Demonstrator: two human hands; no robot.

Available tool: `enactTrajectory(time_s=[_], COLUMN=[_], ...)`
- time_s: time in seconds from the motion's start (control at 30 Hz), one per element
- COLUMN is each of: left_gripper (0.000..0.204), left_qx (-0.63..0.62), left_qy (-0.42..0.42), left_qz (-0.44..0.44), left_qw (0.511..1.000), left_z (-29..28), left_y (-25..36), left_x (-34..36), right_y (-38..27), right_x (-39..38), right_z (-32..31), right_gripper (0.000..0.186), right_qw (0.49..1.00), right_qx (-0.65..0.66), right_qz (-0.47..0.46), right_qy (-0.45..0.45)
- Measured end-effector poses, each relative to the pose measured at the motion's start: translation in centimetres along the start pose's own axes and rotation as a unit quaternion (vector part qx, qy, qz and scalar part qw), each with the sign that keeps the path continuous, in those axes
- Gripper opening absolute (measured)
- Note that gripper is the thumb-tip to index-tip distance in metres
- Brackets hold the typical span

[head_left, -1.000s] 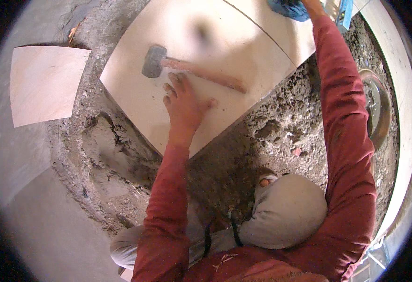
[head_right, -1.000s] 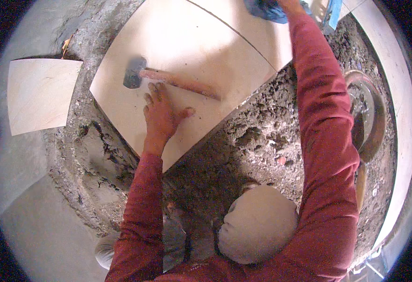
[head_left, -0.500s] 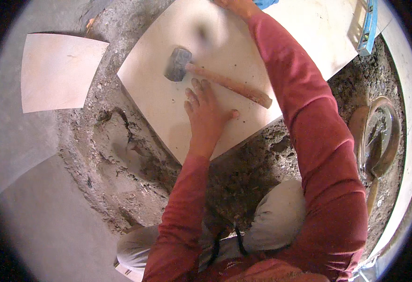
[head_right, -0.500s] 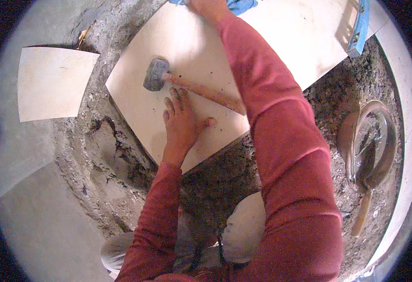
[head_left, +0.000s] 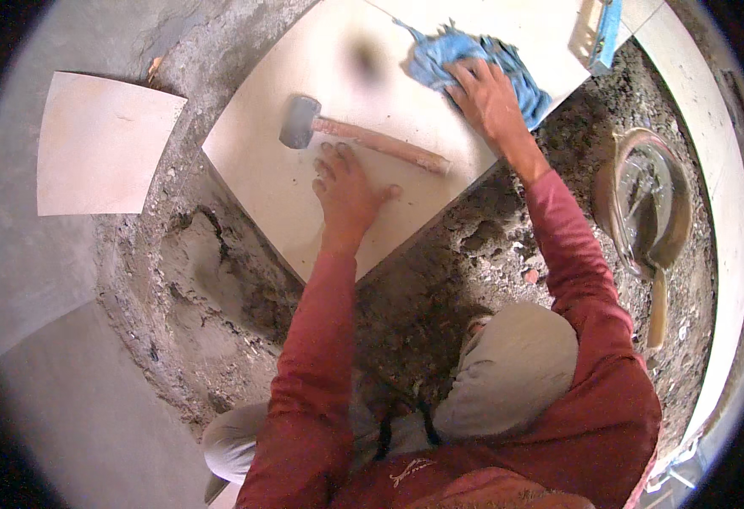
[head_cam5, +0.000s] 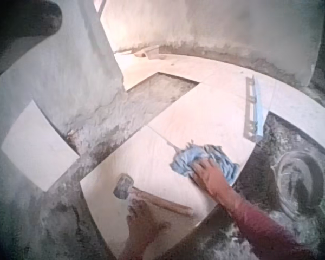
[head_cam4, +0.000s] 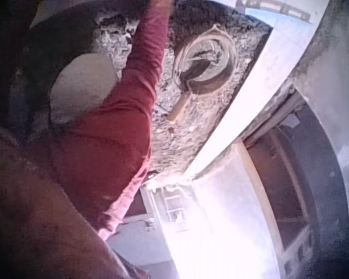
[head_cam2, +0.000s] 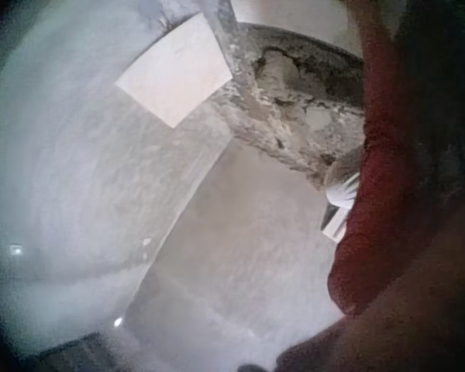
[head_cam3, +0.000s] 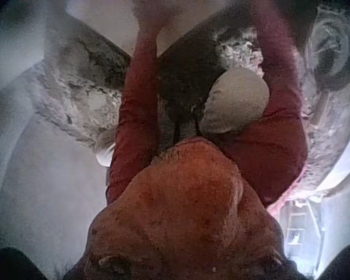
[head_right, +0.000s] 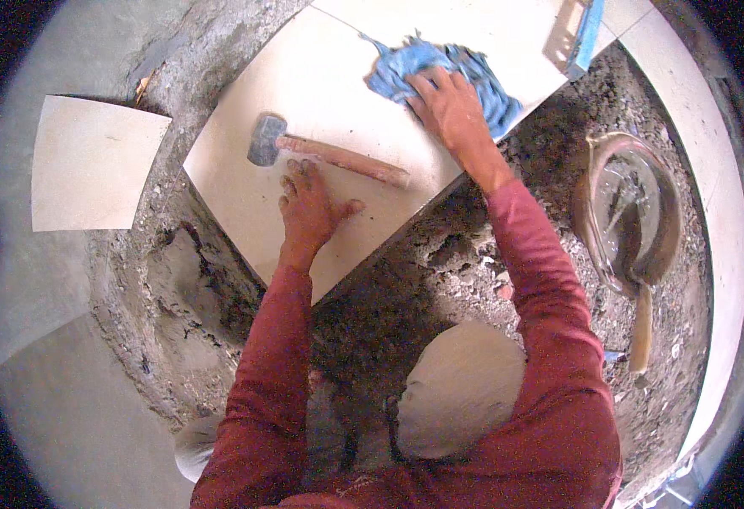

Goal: The person hammers a tile into place, wipes it with a cloth, and then uses a trowel to spread mortar onto the floor for the next tile.

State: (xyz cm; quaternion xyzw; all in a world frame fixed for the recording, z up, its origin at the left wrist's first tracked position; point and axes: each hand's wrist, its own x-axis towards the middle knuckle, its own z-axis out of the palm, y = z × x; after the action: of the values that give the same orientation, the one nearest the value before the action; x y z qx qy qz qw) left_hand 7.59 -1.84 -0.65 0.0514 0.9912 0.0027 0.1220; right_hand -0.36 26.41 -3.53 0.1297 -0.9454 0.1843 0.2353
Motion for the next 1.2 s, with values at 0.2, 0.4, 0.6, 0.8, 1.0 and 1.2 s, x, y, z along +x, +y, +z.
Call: enactTrajectory(time_s=[0.2,0.4,0.6,0.8,1.0,1.2], left_gripper=[0.126,0.126,0.124,0.126,0.125,0.126], left_qx=[-0.035,-0.025,-0.02,-0.084,-0.047,-0.032], left_qy=[-0.015,-0.017,-0.018,-0.002,-0.021,-0.009], left_qz=[0.004,0.0,-0.018,0.002,-0.013,-0.013], left_qw=[0.999,1.0,0.999,0.997,0.999,0.999], left_z=[0.1,0.1,-0.8,-0.3,-0.1,-0.5], left_y=[0.1,-0.5,-1.4,1.4,-0.1,0.1], left_x=[0.4,0.1,-0.2,0.5,-0.5,-0.4], right_y=[1.7,0.7,8.8,26.6,13.1,-0.5], right_x=[-10.5,-4.5,11.4,8.1,13.6,21.4], right_z=[-8.6,-19.2,-15.3,-1.8,8.3,14.0], right_gripper=[0.028,0.031,0.044,0.052,0.064,0.068], right_qw=[0.995,0.983,0.954,0.959,0.975,0.999], right_qx=[-0.049,0.015,0.082,-0.262,-0.151,-0.01], right_qz=[0.061,0.147,0.15,0.018,0.076,0.034], right_qy=[-0.063,0.109,0.245,0.104,0.146,-0.002])
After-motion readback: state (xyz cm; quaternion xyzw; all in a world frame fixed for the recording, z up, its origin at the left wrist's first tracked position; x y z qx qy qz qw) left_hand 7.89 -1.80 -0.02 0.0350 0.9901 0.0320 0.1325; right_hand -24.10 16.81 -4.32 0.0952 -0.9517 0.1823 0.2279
